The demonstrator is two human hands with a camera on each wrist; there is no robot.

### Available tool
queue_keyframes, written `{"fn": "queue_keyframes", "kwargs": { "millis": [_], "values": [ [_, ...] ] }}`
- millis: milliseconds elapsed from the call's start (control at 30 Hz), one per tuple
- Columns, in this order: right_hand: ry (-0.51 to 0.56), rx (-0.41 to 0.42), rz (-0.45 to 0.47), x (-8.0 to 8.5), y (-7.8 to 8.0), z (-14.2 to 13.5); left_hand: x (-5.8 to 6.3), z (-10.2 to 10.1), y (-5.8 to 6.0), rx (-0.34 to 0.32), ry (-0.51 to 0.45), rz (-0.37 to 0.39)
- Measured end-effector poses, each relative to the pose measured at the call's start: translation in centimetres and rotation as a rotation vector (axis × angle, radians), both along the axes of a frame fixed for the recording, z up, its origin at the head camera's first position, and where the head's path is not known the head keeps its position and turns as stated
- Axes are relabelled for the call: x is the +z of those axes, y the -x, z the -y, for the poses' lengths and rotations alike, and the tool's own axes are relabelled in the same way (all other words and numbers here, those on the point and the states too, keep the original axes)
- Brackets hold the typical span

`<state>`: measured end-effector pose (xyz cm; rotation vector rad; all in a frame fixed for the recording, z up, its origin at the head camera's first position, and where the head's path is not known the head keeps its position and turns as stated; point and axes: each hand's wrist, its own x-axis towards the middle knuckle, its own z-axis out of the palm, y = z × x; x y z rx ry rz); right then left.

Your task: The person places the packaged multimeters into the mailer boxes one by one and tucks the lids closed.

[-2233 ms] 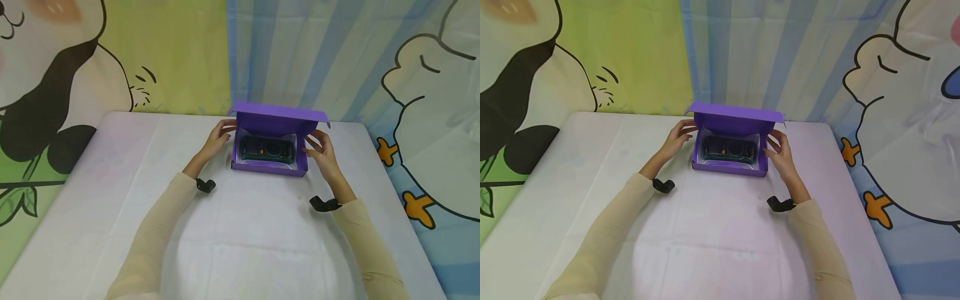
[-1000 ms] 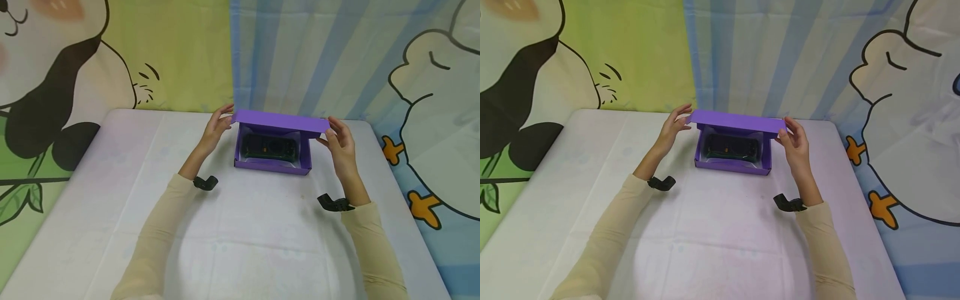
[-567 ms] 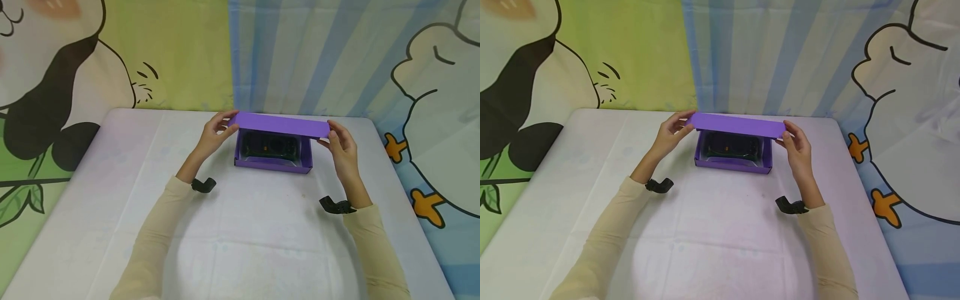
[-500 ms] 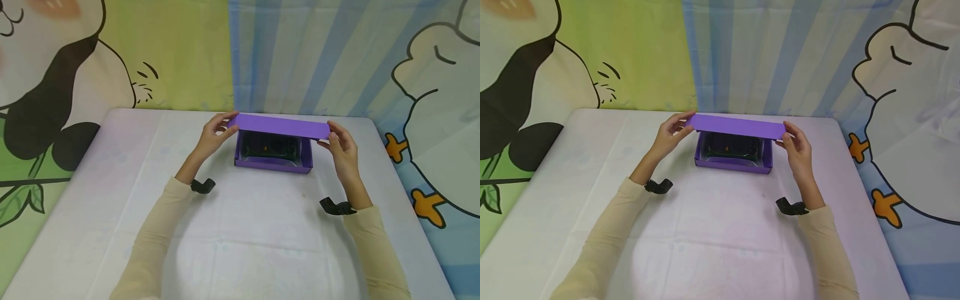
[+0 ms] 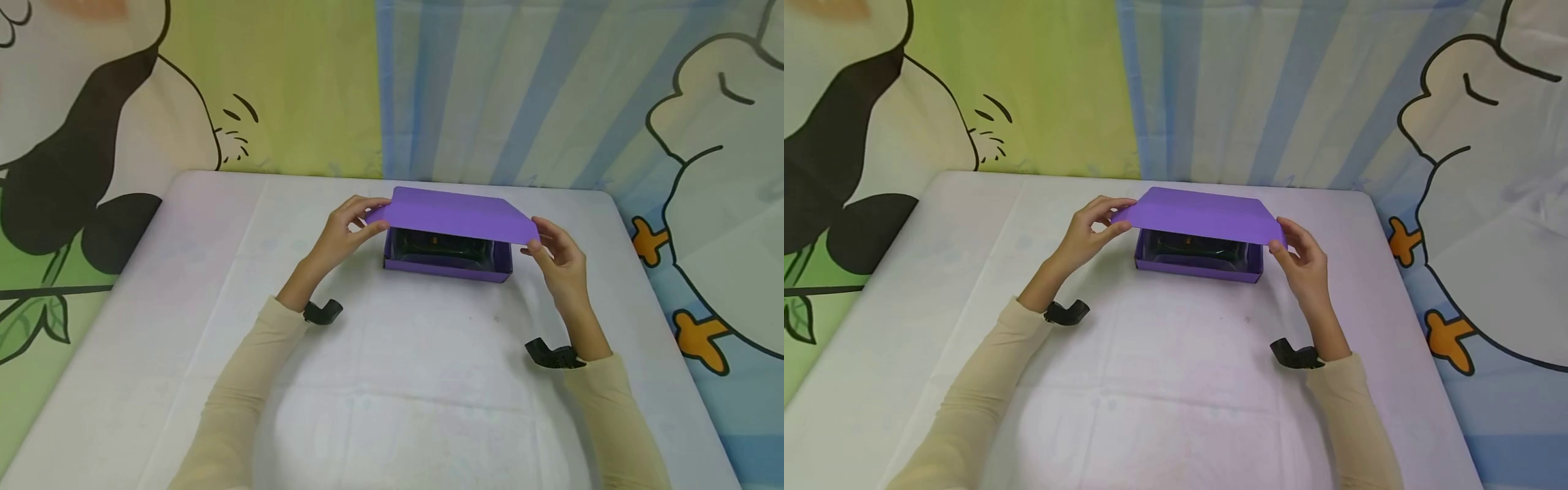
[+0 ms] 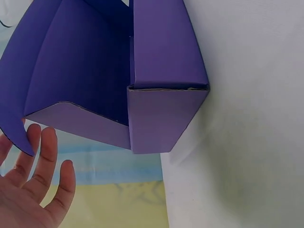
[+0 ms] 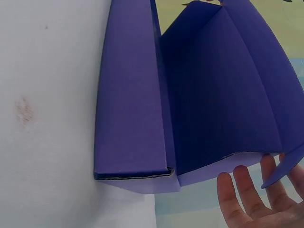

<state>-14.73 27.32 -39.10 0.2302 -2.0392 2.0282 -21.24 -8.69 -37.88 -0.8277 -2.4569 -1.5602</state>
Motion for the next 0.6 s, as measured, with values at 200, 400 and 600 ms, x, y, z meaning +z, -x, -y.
{"fn": "queue_keyframes", "kwargs": {
  "millis": [200, 400, 600],
  "values": [
    [0.007, -0.01, 0.018, -0.5, -0.5, -0.1, -1.5, 0.4, 0.3, 0.0, 0.038, 0.005],
    [-0.024, -0.032, 0.066, -0.9, -1.0, 0.0, -1.7, 0.6, -0.4, 0.017, 0.095, 0.001],
    [-0.071, -0.028, 0.096, -1.3, -1.4, -0.2, -2.1, 0.7, -1.0, 0.026, 0.134, 0.016]
  ]
}}
